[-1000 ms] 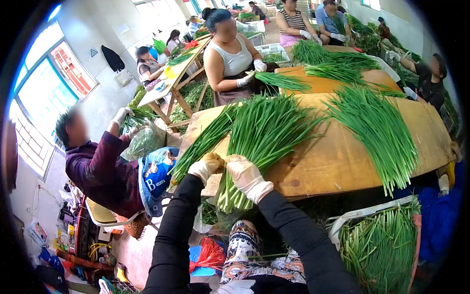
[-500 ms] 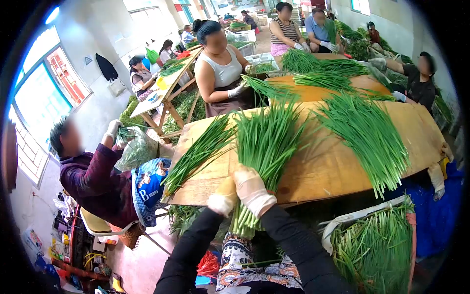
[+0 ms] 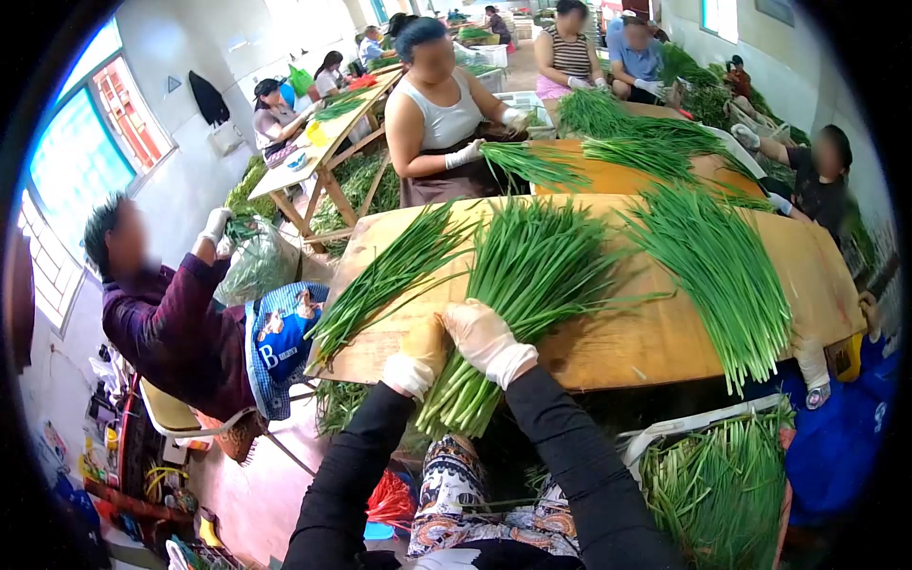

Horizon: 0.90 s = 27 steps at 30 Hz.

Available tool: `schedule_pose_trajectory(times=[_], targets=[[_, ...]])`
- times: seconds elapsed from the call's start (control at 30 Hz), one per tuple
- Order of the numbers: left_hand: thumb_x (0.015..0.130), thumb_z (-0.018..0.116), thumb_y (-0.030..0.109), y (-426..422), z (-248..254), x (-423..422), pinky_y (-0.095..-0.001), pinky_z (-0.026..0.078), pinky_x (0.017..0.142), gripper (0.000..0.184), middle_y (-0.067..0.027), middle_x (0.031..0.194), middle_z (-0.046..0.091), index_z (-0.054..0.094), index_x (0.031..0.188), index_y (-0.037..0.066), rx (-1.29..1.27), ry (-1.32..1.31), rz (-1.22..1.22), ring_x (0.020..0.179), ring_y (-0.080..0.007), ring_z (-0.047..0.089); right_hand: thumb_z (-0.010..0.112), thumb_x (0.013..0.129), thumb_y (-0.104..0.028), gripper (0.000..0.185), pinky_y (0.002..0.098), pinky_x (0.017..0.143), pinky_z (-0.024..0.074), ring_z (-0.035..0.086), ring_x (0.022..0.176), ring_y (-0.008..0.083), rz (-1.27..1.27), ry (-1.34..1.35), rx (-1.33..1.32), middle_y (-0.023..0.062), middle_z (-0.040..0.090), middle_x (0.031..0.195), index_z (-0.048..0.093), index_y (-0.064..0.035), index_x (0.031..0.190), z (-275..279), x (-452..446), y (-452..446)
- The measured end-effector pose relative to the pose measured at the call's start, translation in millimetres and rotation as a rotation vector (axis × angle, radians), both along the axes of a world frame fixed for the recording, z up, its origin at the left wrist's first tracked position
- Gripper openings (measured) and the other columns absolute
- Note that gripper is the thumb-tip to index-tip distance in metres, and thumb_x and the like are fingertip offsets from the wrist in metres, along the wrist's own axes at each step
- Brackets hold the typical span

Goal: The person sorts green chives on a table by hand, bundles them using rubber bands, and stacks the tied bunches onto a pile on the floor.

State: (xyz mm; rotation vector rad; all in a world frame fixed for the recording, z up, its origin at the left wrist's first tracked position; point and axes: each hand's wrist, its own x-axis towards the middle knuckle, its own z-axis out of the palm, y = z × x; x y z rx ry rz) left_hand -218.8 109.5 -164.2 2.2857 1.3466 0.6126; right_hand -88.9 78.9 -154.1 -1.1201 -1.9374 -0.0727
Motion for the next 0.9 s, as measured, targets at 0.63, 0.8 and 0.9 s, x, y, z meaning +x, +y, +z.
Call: schedule_pose_trajectory(times=[0.63, 0.8, 0.9], targets=[[0.084, 0.052, 0.014, -2.7, -52.2, -39.5, -0.0317, 0.043, 0.083, 0.03, -0.0104, 0.102, 0.056, 0.048, 0.109, -0.001, -1.387, -1.553, -0.086, 0.094, -0.0202, 0.053, 0.048, 0.077, -0.017, 0.02, 0.0377, 0.064, 0.0472, 0.06, 0.072, 0.0319, -0.02, -0.649, -0.748, 0.0166, 0.061, 0.074, 0.063, -0.005, 0.08, 17.1, -17.2, 39.3], [0.077, 0.062, 0.008, -4.3, -51.3, -29.9, -0.0244, 0.048, 0.066, 0.032, -0.0096, 0.092, 0.06, 0.051, 0.106, -0.002, -1.129, -1.257, -0.013, 0.075, -0.0138, 0.058, 0.047, 0.077, -0.018, 0.019, 0.0379, 0.062, 0.0468, 0.059, 0.068, 0.0322, 0.035, -0.665, -0.681, 0.0161, 0.06, 0.07, 0.062, -0.0057, 0.078, 20.4, -13.4, 37.1], [0.076, 0.064, 0.008, 6.8, -83.4, -15.0, -0.024, 0.048, 0.062, 0.024, -0.0076, 0.082, 0.062, 0.057, 0.097, -0.001, -1.095, -1.222, 0.021, 0.068, -0.0131, 0.058, 0.047, 0.077, -0.018, 0.019, 0.038, 0.062, 0.0467, 0.059, 0.069, 0.0325, 0.074, -0.654, -0.695, 0.0164, 0.06, 0.07, 0.062, -0.0057, 0.078, 20.9, -9.6, 39.6]])
